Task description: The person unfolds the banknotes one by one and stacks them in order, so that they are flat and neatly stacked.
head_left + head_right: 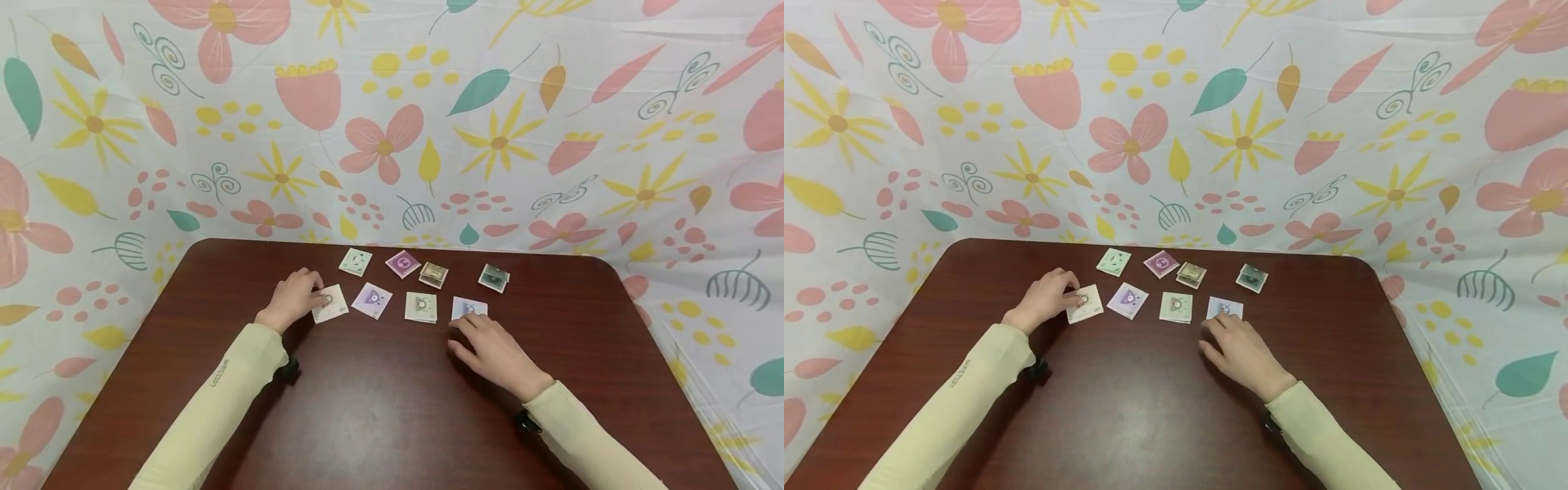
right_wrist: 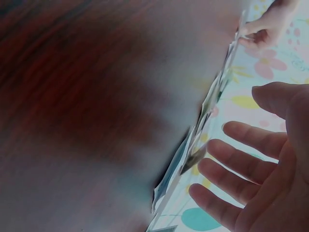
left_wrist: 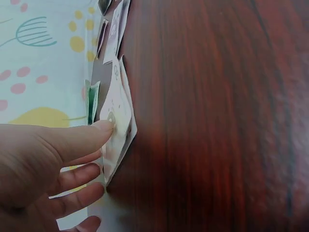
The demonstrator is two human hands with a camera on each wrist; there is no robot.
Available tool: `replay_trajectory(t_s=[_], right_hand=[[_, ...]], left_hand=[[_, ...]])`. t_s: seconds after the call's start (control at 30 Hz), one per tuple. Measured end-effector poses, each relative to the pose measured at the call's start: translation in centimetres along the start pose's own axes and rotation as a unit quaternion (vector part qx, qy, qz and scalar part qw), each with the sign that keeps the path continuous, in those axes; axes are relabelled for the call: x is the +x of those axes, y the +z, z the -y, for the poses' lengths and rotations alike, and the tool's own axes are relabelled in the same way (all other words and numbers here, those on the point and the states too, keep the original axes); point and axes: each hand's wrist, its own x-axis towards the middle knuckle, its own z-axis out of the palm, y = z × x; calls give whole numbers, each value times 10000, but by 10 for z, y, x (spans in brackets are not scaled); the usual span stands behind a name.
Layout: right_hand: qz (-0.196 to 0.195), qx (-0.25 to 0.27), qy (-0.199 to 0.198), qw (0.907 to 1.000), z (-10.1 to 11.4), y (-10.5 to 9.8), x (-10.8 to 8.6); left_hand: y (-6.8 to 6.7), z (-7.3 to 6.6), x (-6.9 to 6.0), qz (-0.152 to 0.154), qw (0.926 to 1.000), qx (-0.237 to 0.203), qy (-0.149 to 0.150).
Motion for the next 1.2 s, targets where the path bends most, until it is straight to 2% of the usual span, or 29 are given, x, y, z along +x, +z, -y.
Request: replay_trajectory(t_s=[0.13, 0.37, 0.53, 0.67, 0.8, 0.93, 1.1, 1.2], right_hand=[[-25, 10, -67, 10000, 1, 1, 1], [-120, 16, -207, 9997, 3, 3, 3], [-117, 80, -203, 9997, 6, 3, 5], [-163, 133, -275, 9994, 8, 3, 7], [-194, 168, -345, 9991, 12, 3, 10], [-203, 214, -391, 9988, 16, 4, 14], [-225, 315, -464, 9982, 23, 6, 20], [-267, 420, -473, 9976, 28, 7, 25]], left_hand=[[0, 4, -6, -74, 10000, -22, 18], [7, 10, -26, -499, 9987, 118, 82], [9, 9, -41, -804, 9961, 213, 293], [11, 6, -51, -849, 9958, 63, 338], [12, -2, -60, -762, 9955, -516, 240], [12, -10, -65, -725, 9892, -1244, 272], [16, -24, -69, -852, 9719, -2149, 446], [19, -35, -70, -963, 9610, -2539, 518]])
